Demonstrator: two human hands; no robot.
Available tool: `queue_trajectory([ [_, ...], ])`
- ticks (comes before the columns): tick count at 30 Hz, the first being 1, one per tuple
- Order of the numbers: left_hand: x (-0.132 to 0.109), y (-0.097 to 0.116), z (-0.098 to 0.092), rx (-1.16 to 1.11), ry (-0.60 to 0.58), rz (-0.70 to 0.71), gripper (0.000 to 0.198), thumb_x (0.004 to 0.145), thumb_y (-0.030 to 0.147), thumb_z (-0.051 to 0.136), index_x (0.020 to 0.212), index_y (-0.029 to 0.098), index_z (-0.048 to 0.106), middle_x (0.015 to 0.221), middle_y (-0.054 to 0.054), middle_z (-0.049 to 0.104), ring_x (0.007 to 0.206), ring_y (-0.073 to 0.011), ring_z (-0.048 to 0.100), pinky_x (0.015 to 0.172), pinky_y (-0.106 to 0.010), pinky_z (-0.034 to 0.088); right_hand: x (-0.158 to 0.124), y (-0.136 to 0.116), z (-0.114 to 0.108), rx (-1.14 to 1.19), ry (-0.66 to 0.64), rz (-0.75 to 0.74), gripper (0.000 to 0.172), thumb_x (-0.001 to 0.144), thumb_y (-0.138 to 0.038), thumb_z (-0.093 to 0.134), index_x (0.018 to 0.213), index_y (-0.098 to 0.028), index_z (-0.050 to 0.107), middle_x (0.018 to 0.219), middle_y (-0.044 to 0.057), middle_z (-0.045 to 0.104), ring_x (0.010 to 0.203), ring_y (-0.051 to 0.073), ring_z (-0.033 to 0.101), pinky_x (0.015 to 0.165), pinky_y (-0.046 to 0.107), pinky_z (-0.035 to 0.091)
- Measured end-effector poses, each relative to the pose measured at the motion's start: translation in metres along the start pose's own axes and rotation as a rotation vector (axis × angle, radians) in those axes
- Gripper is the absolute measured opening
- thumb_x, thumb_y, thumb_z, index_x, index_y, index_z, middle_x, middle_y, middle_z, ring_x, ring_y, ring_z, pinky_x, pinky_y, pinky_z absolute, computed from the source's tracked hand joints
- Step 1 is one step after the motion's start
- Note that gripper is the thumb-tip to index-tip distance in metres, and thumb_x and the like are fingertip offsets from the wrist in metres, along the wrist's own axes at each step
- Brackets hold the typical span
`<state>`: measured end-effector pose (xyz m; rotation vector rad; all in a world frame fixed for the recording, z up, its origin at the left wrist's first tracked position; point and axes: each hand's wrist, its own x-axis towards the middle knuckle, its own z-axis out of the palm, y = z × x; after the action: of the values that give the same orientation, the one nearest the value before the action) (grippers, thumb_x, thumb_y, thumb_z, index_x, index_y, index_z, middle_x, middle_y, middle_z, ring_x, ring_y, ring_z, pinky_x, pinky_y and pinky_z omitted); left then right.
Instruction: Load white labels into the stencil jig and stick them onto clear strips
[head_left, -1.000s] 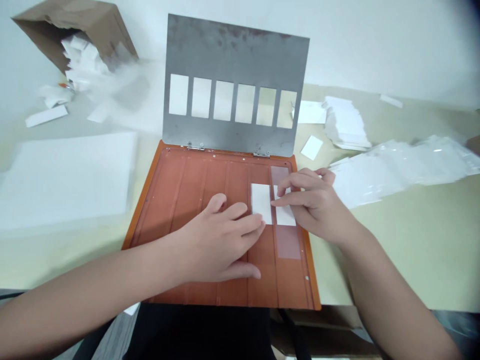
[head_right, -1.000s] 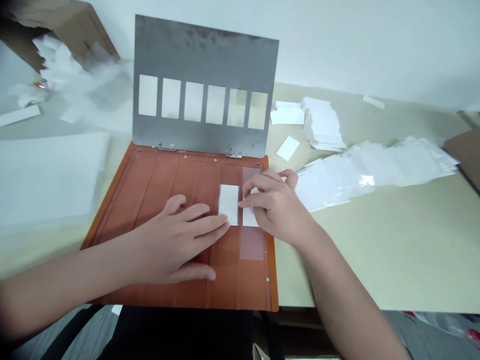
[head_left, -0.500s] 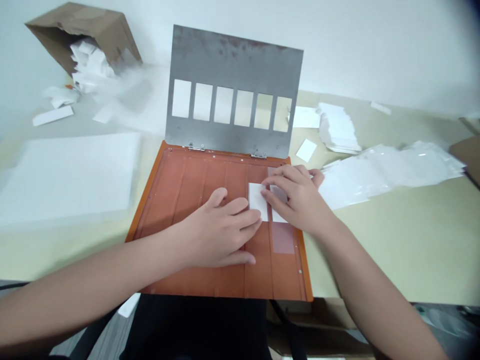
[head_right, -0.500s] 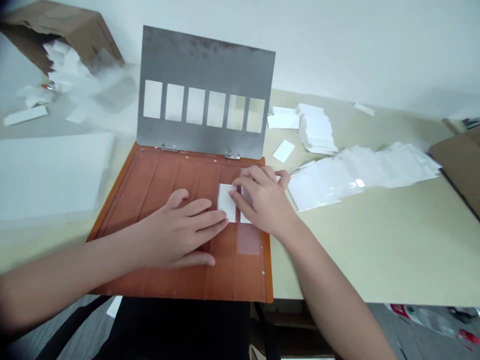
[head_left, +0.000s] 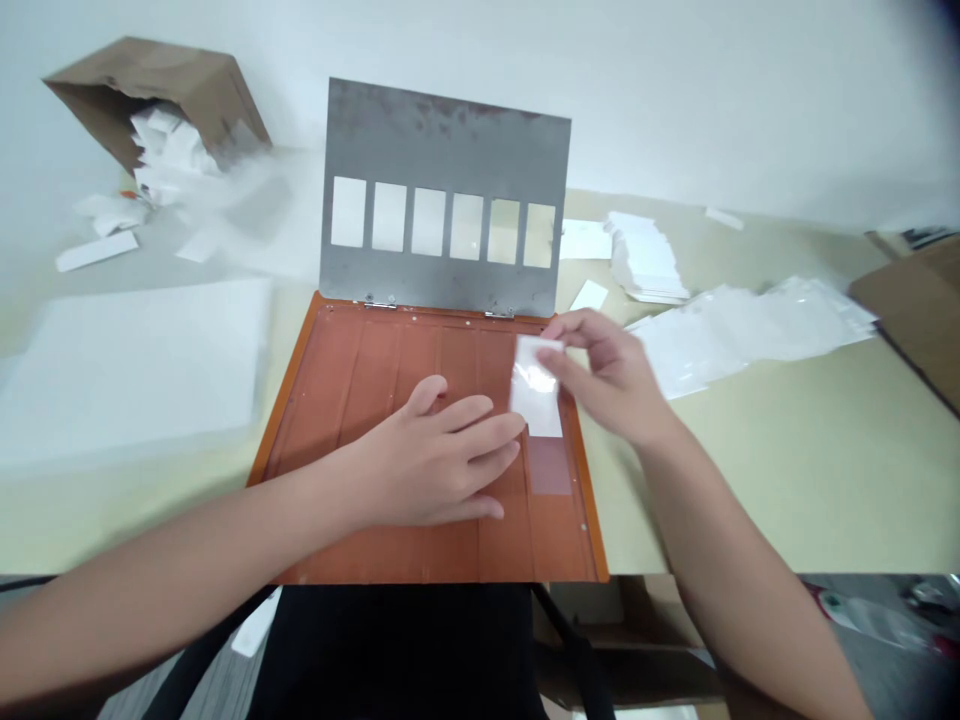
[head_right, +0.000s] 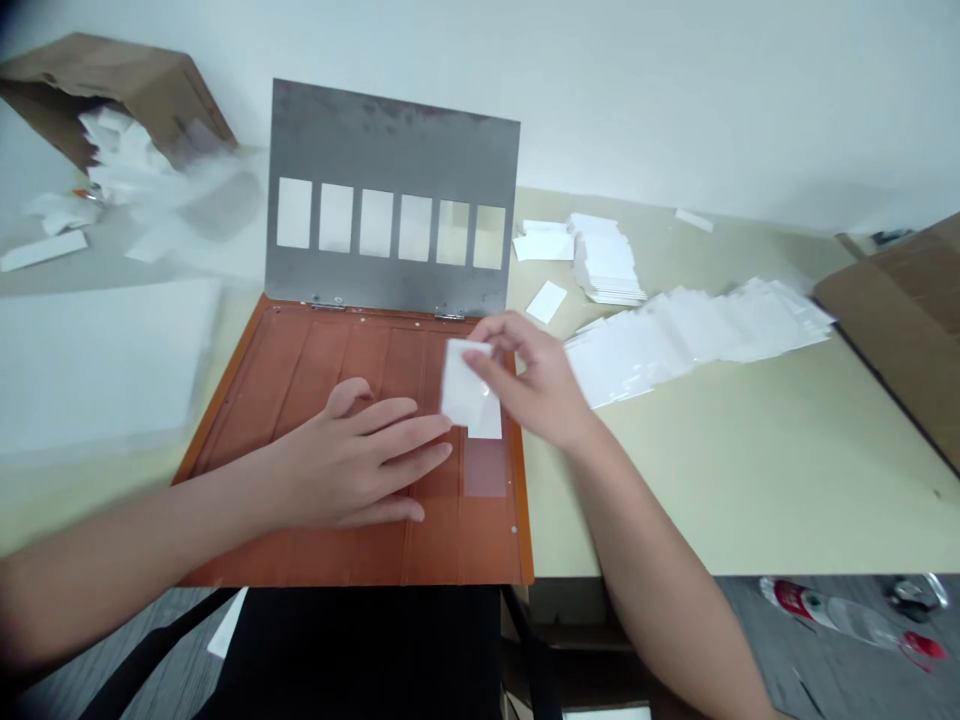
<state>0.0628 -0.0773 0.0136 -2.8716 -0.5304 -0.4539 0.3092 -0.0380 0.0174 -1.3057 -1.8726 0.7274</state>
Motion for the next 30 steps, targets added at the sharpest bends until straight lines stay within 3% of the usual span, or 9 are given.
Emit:
queue_trajectory([
  [3,0.0,-0.001,0.002,-0.041,0.022,0.004,0.038,0.102,0.047,0.043,0.109,0.018,0.067,0.123,-0.005,0.064,0.104,-0.022,0.052,0.084,-0.04,0.027,0.001,0.017,-0.035,-0.104,0.167,0.043,0.018,0.087,-0.044,0.062,0.091,-0.027,0.065,0.08,0.001,0.06,0.072,0.017,0.056,0.063,0.032,0.041],
  [8,0.0,-0.004,0.004,-0.067,-0.016,0.007,0.037,0.103,0.045,0.043,0.108,0.018,0.068,0.115,-0.006,0.067,0.103,-0.0221,0.054,0.083,-0.039,0.026,-0.002,0.044,-0.069,-0.601,0.097,0.223,0.012,0.08,-0.037,0.064,0.082,-0.026,0.071,0.089,0.003,0.069,0.081,0.023,0.062,0.081,0.046,0.039],
  [10,0.0,-0.006,0.005,-0.095,-0.018,0.004,0.037,0.103,0.044,0.042,0.108,0.018,0.067,0.114,-0.006,0.068,0.105,-0.0222,0.055,0.083,-0.039,0.027,-0.002,0.047,-0.067,-0.73,0.101,0.174,0.013,0.08,-0.033,0.063,0.087,-0.026,0.072,0.1,0.005,0.071,0.095,0.03,0.064,0.086,0.051,0.036],
  [12,0.001,-0.009,0.004,-0.138,-0.024,-0.001,0.037,0.103,0.045,0.043,0.108,0.018,0.067,0.114,-0.007,0.068,0.106,-0.0227,0.055,0.083,-0.039,0.027,-0.001,0.044,-0.06,-0.697,0.106,0.072,0.018,0.083,-0.034,0.061,0.095,-0.025,0.072,0.106,0.008,0.07,0.104,0.032,0.063,0.086,0.05,0.037],
  [14,0.005,-0.013,0.0,-0.182,-0.073,0.0,0.035,0.102,0.045,0.045,0.108,0.019,0.067,0.115,-0.007,0.068,0.107,-0.0232,0.055,0.083,-0.04,0.027,0.0,0.036,-0.052,-0.542,0.051,-0.025,0.022,0.086,-0.039,0.059,0.097,-0.024,0.071,0.106,0.008,0.071,0.099,0.028,0.065,0.083,0.045,0.041],
  [17,0.015,-0.017,-0.012,-0.213,-0.2,-0.017,0.029,0.098,0.042,0.054,0.111,0.02,0.068,0.114,-0.006,0.068,0.105,-0.0236,0.056,0.084,-0.04,0.027,0.0,0.022,-0.041,-0.366,-0.153,-0.099,0.024,0.087,-0.045,0.061,0.096,-0.025,0.071,0.1,0.006,0.072,0.089,0.023,0.065,0.08,0.04,0.044],
  [22,0.035,-0.011,-0.029,-0.277,-0.346,-0.108,0.038,0.091,0.047,0.064,0.119,0.022,0.066,0.113,-0.006,0.067,0.101,-0.0251,0.057,0.087,-0.041,0.029,-0.005,0.008,-0.032,-0.415,-0.329,-0.08,0.041,0.076,-0.052,0.074,0.11,-0.03,0.07,0.118,0.004,0.067,0.112,0.029,0.06,0.096,0.048,0.034],
  [27,0.032,-0.001,-0.02,-0.348,-0.34,-0.08,0.046,0.09,0.048,0.064,0.129,0.024,0.06,0.116,-0.007,0.065,0.104,-0.0256,0.055,0.089,-0.04,0.03,-0.009,0.002,-0.032,-0.476,-0.395,-0.057,0.065,0.068,-0.058,0.079,0.126,-0.033,0.065,0.12,0.005,0.064,0.113,0.032,0.057,0.099,0.051,0.03],
  [30,0.026,0.002,-0.013,-0.341,-0.319,-0.064,0.05,0.089,0.05,0.065,0.131,0.024,0.059,0.122,-0.008,0.062,0.105,-0.0261,0.053,0.088,-0.04,0.029,-0.009,0.002,-0.031,-0.5,-0.396,-0.053,0.069,0.066,-0.061,0.079,0.127,-0.032,0.064,0.119,0.006,0.064,0.111,0.032,0.057,0.099,0.051,0.029],
])
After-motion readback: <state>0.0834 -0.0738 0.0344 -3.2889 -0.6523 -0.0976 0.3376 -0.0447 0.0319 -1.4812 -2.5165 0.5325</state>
